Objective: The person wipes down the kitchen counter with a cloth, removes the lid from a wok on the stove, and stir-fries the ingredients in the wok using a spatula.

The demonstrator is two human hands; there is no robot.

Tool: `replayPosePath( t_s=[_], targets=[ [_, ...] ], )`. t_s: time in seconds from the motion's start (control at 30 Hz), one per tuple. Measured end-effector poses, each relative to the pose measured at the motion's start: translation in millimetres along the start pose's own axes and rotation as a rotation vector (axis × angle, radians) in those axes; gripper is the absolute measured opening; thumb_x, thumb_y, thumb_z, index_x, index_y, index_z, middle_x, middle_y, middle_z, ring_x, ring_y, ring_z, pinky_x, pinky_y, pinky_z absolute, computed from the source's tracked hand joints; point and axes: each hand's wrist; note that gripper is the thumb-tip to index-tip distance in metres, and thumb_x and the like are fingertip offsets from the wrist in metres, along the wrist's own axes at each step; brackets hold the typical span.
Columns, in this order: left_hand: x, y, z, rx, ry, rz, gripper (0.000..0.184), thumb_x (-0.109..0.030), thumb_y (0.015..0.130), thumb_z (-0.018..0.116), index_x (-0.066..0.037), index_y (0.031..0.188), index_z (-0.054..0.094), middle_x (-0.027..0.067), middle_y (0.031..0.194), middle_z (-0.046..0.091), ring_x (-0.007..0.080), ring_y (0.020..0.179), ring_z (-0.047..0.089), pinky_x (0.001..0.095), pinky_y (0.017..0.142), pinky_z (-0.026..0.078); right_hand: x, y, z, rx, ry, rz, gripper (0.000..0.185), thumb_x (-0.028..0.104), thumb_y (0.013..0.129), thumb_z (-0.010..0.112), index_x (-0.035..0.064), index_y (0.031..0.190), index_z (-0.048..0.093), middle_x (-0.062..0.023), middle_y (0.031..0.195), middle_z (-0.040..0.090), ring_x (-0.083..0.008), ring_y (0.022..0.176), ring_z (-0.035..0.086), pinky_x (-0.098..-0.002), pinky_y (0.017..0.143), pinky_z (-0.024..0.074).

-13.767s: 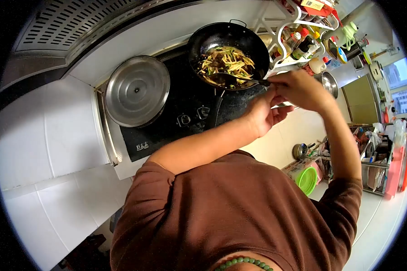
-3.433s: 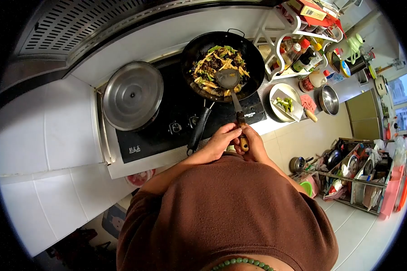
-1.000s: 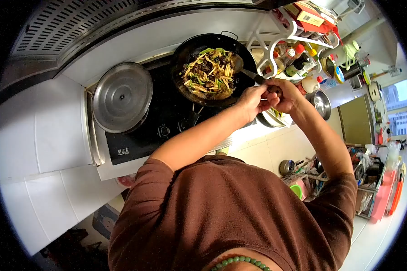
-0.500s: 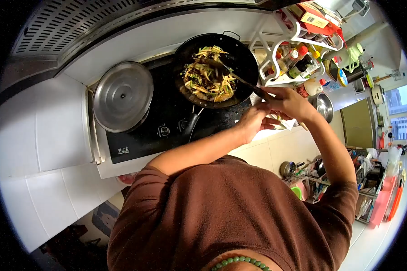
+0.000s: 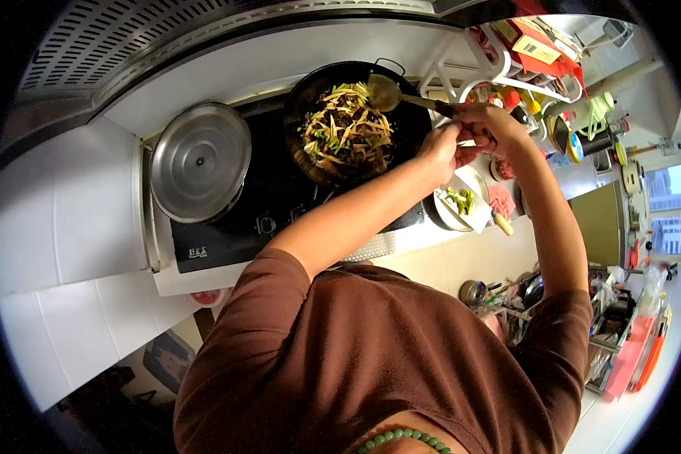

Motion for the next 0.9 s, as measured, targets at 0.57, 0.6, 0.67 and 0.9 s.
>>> replayPosePath(
  t_s=[0.57, 0.6, 0.67, 0.9],
  targets=[
    [10.4, -85.4, -6.2, 0.237, -0.297, -0.097, 0.053, -0.056, 0.087, 0.035, -0.013, 0.117, 0.045, 0.002, 0.115, 0.053, 0.0283, 0.103, 0.054, 0.0351, 0.082, 0.044, 20.5, -49.6, 34.7, 0.305, -0.93, -0.351, 0.045, 0.018, 0.074, 0.059, 0.0084, 0.118, 0.056, -0.0091, 0.092, 0.065, -0.0131, 0.082, 0.059, -0.0263, 0.073, 0.0468],
    [11.7, -91.9, -0.7, 0.231, -0.27, -0.106, 0.052, -0.056, 0.087, 0.035, -0.014, 0.118, 0.044, 0.0011, 0.118, 0.051, 0.0294, 0.103, 0.054, 0.0354, 0.08, 0.044, 20.4, -59.3, 34.7, 0.296, -0.919, -0.318, 0.044, 0.017, 0.074, 0.058, 0.0075, 0.118, 0.056, -0.0098, 0.094, 0.065, -0.0138, 0.084, 0.059, -0.0268, 0.076, 0.046],
    [16.7, -86.4, 1.2, 0.281, -0.255, -0.104, 0.052, -0.056, 0.087, 0.035, -0.014, 0.118, 0.044, 0.001, 0.118, 0.05, 0.0297, 0.103, 0.054, 0.0353, 0.078, 0.045, 19.9, -68.5, 31.0, 0.264, -0.874, -0.297, 0.044, 0.012, 0.074, 0.058, 0.0034, 0.117, 0.055, -0.0115, 0.095, 0.064, -0.0147, 0.086, 0.059, -0.0269, 0.077, 0.0458],
    [-11.7, -24.8, -2.9, 0.091, -0.208, -0.034, 0.052, -0.055, 0.09, 0.027, -0.011, 0.099, 0.053, 0.0071, 0.095, 0.059, 0.0246, 0.087, 0.058, 0.0341, 0.074, 0.048, 17.4, -6.4, 22.6, 0.084, -0.647, -0.269, 0.046, 0.006, 0.071, 0.057, 0.0002, 0.117, 0.054, -0.0119, 0.091, 0.064, -0.0135, 0.077, 0.06, -0.0265, 0.07, 0.0484]
  ],
)
Point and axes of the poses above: each hand's wrist, its own y-axis towards the middle knuckle, its own z-axis out of the palm, x = y × z
